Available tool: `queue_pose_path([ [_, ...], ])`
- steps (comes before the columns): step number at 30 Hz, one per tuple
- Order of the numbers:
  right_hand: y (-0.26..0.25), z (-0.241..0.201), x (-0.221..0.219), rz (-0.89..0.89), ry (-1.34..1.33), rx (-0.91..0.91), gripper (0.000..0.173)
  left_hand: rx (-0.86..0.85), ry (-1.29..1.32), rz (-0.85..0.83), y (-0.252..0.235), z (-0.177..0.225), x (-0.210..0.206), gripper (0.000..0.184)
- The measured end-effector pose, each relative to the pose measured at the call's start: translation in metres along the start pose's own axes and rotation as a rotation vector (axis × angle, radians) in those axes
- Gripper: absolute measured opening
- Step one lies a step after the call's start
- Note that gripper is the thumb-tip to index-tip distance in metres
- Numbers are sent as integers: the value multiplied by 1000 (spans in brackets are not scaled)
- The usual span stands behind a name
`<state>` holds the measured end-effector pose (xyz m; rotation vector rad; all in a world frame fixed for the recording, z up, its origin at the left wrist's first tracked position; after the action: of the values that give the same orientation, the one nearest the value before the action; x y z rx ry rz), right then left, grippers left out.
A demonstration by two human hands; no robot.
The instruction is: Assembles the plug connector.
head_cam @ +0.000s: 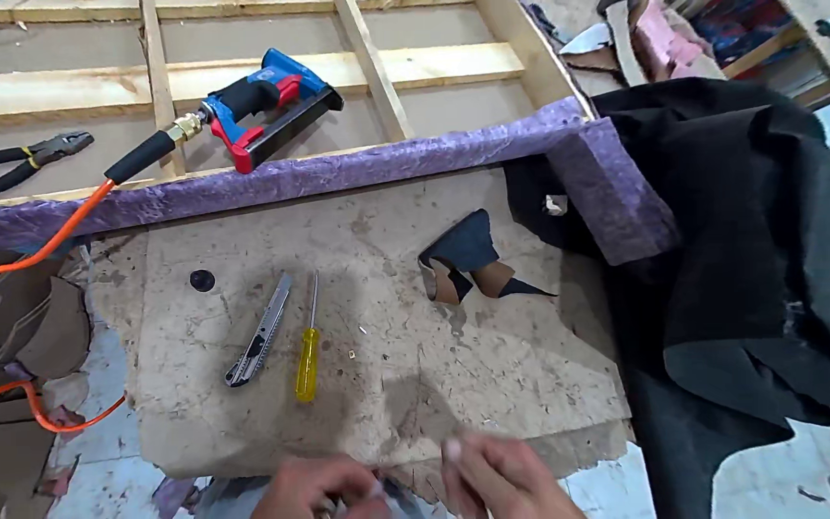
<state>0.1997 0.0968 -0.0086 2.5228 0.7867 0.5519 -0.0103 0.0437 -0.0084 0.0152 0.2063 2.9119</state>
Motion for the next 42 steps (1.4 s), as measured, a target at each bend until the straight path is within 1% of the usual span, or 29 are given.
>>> queue_pose_path([
  [1, -20, 3, 11, 162, 308, 167, 32, 76, 50, 66, 0, -9, 8, 20],
  [2, -40, 4, 15, 297, 547, 305, 28, 124, 103, 131, -2, -17, 15, 19],
  [3, -59, 7, 14, 365, 678, 371, 25, 155, 166, 187, -4, -26, 22, 19],
  [5, -90, 13, 5, 416, 758, 412, 25, 195, 282, 288, -7, -40, 34, 21],
  [7, -109, 21, -9, 415, 809, 438, 25, 205, 300, 376, -11, -48, 45, 24],
  [8, -112, 25, -15, 425, 843, 466, 20, 204, 227, 412, -14, -49, 50, 24],
  [10, -113, 27, -25, 460, 911, 507, 14, 220, -88, 417, -26, -48, 54, 28],
  [13, -113, 22, -30, 470, 953, 501, 12, 289, -629, 319, -67, -46, 42, 23],
  [14, -113, 22, -27, 479, 902, 490, 12, 289, -775, 274, -82, -48, 35, 22],
  [15, -113, 23, -21, 485, 789, 461, 13, 295, -878, 224, -95, -51, 28, 22],
  [16, -113, 27, -14, 475, 611, 402, 17, 334, -949, 159, -104, -54, 22, 24],
  [17, -112, 33, -9, 444, 384, 323, 19, 379, -1000, 89, -110, -57, 17, 26],
  [18, -111, 40, -6, 415, 124, 254, 18, 386, -1048, 52, -113, -60, 13, 27],
  [20, -106, 51, -7, 399, -349, 174, 15, 339, -1116, 43, -116, -65, 8, 25],
  [21, -104, 56, -10, 412, -513, 164, 14, 303, -1150, 56, -116, -67, 5, 23],
  [23, -98, 62, -15, 452, -661, 191, 12, 203, -1223, 84, -115, -69, 0, 21],
  [26, -93, 58, -13, 520, -648, 313, 12, -77, -1321, 220, -108, -71, -7, 14],
  [27, -91, 55, -11, 540, -635, 356, 11, -110, -1291, 274, -106, -69, -5, 15],
  [28, -89, 51, -9, 558, -617, 399, 11, -84, -1194, 327, -105, -64, 1, 17],
  [29, -86, 45, -7, 571, -598, 443, 11, 0, -1010, 368, -104, -57, 9, 20],
  [30, -82, 38, -7, 575, -584, 485, 11, 115, -741, 388, -102, -53, 17, 21],
  [32, -72, 20, -9, 572, -563, 563, 13, 262, -105, 374, -93, -49, 23, 16],
  [33, -68, 10, -11, 568, -552, 597, 13, 300, 103, 358, -88, -49, 21, 15],
  [34, -65, 1, -14, 561, -535, 629, 14, 317, 232, 350, -82, -49, 18, 15],
  [35, -63, -6, -16, 553, -513, 657, 14, 318, 309, 340, -78, -49, 15, 16],
  [37, -64, -11, -20, 545, -471, 688, 13, 294, 359, 328, -72, -47, 13, 17],
  [42, -62, -9, -28, 519, -414, 668, 11, 207, 296, 357, -67, -43, 16, 18],
])
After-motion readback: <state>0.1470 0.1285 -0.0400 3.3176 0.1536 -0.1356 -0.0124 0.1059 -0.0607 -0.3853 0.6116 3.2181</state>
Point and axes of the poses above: each hand's wrist, its own y-axis away from the middle knuckle, its own x-axis out of the back of the hand, z = x × y, the point moved 7 cm from there along -y, towards the middle knuckle, and after that the axes turned 3 degrees about x, right-handed, at the moved point
